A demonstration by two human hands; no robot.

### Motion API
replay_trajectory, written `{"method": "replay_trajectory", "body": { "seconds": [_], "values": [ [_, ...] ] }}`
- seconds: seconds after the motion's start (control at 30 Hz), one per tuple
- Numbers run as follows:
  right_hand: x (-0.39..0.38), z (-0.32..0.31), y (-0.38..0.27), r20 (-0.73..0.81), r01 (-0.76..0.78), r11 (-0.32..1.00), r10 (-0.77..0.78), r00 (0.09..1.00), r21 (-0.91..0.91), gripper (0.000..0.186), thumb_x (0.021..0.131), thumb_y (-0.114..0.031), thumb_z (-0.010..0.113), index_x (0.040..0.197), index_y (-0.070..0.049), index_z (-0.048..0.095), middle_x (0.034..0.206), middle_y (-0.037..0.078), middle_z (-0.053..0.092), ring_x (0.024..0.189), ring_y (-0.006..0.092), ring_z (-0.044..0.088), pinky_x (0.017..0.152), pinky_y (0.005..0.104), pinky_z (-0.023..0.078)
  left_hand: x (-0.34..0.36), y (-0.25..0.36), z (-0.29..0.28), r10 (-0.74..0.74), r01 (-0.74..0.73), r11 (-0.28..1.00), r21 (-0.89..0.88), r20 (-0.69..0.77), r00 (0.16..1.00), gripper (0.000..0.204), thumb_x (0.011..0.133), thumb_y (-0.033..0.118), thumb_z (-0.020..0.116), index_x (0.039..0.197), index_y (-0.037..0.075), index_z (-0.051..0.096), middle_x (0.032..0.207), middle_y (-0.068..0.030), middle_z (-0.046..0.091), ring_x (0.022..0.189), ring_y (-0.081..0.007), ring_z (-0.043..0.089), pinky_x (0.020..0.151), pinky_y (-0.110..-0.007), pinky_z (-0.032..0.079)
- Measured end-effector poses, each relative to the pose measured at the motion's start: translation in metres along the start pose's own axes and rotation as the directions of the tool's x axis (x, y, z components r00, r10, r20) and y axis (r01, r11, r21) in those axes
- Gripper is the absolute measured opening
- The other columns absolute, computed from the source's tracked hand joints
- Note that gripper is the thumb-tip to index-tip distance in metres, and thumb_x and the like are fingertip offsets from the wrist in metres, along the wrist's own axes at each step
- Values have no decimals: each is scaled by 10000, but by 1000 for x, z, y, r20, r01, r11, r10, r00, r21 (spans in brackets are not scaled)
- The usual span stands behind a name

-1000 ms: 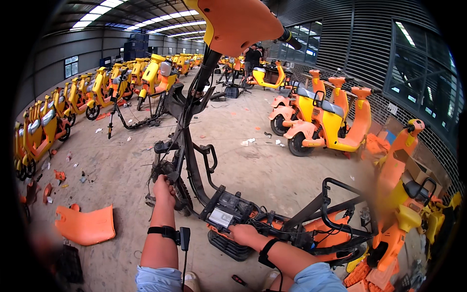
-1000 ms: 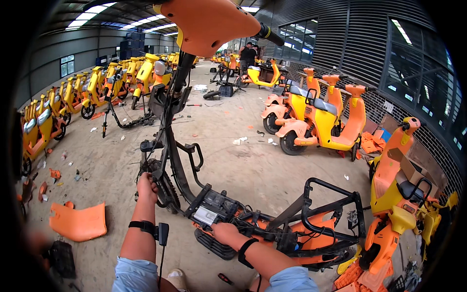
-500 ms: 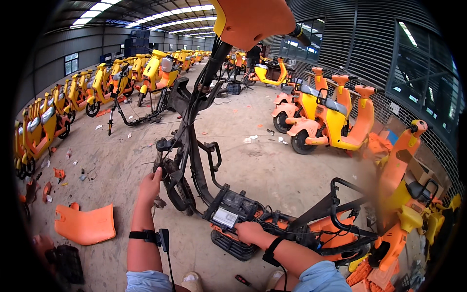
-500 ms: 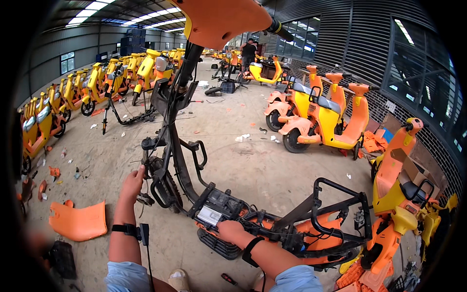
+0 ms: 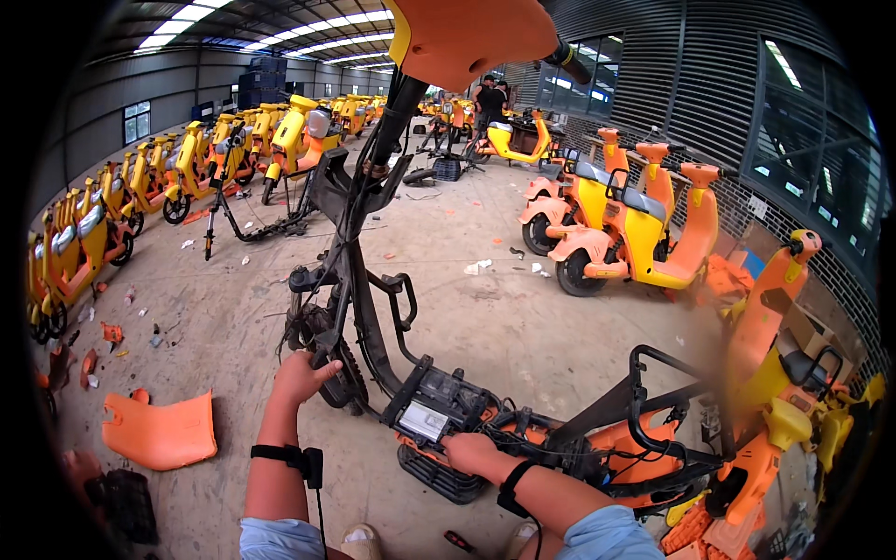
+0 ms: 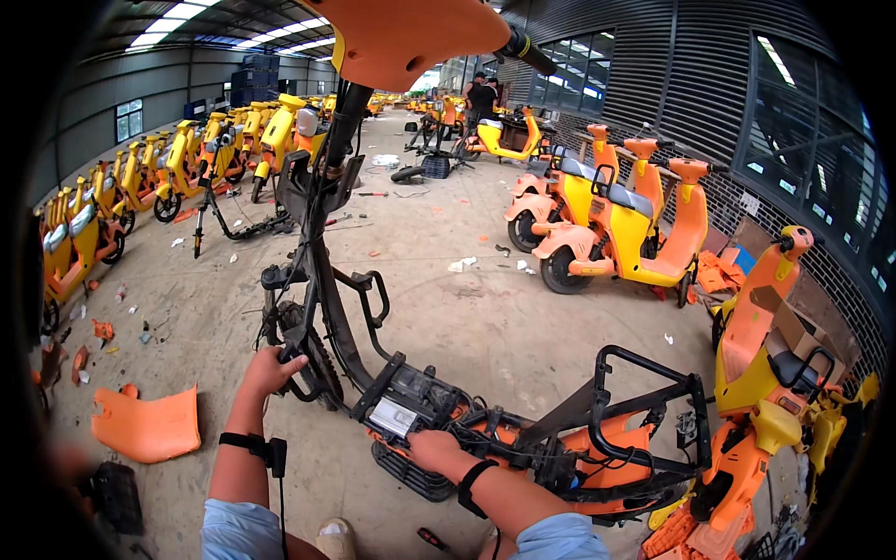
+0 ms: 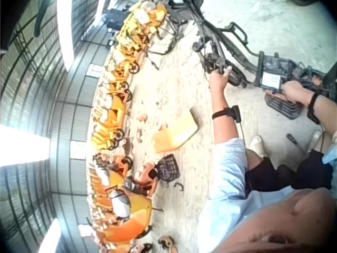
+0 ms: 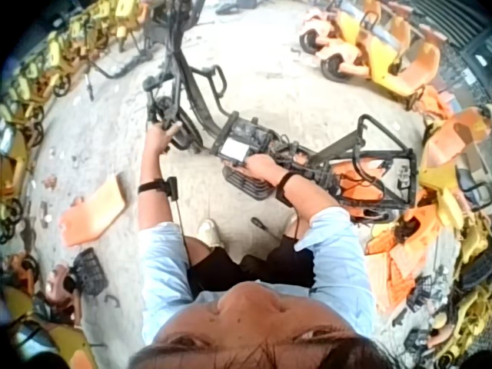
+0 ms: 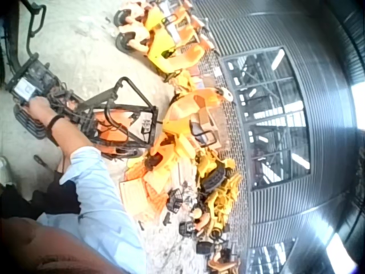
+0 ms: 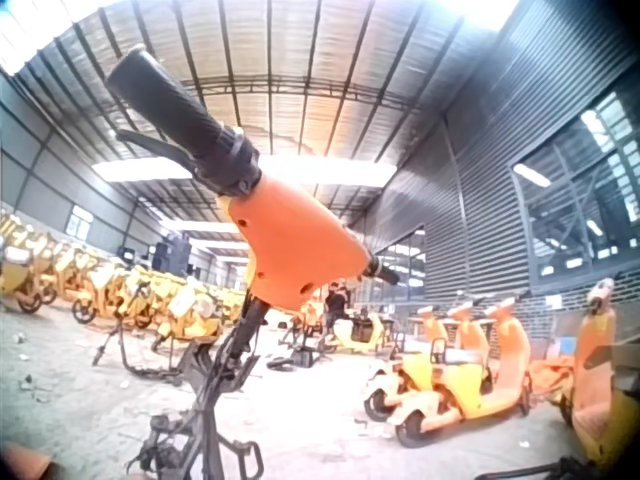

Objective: The person works on the internal components and chassis of an electric scooter frame by hand, connecting wires and adjusting parts.

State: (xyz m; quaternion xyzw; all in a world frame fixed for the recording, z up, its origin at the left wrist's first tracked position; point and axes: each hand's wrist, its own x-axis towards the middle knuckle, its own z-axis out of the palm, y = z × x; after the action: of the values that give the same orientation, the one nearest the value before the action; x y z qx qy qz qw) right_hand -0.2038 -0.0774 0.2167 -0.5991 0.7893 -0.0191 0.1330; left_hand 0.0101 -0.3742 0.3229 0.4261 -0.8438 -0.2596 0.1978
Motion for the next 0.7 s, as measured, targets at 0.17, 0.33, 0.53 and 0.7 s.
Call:
{"method": "replay_trajectory", "body": {
  "seconds": [0.17,0.33,0.53,0.7],
  "values": [
    [5,8,4,-13,18,998,-17,1000,54,243,917,-267,597,1038,-74,681,902,173,727,842,380,713,702,517,562,11,-47,14,-49,71,976,-205,112,993,494,832,455,802,898,-30,732,800,-144,727,767,-259,701,725,-419,538],
    [-6,-5,10,-23,-2,1000,3,1000,12,244,942,-281,592,1021,-64,669,899,174,723,853,380,709,707,522,557,-14,-13,6,-96,250,889,-384,377,921,484,907,520,714,888,39,759,807,-55,737,582,-117,533,511,-302,402],
    [-12,-13,10,-96,-52,999,53,994,7,238,972,-265,567,1062,-77,680,905,174,719,872,384,704,723,510,553,-17,-2,16,-172,353,808,-472,384,907,458,983,476,613,837,49,690,719,-35,681,449,-88,362,422,-284,244],
    [-9,-3,15,-129,-76,997,77,989,12,211,959,-226,593,1078,-80,688,1022,160,687,974,366,678,801,491,543,-12,-25,38,-181,324,832,-451,331,926,472,955,503,637,727,90,620,677,-19,649,460,-92,384,433,-286,261]
  ]
}}
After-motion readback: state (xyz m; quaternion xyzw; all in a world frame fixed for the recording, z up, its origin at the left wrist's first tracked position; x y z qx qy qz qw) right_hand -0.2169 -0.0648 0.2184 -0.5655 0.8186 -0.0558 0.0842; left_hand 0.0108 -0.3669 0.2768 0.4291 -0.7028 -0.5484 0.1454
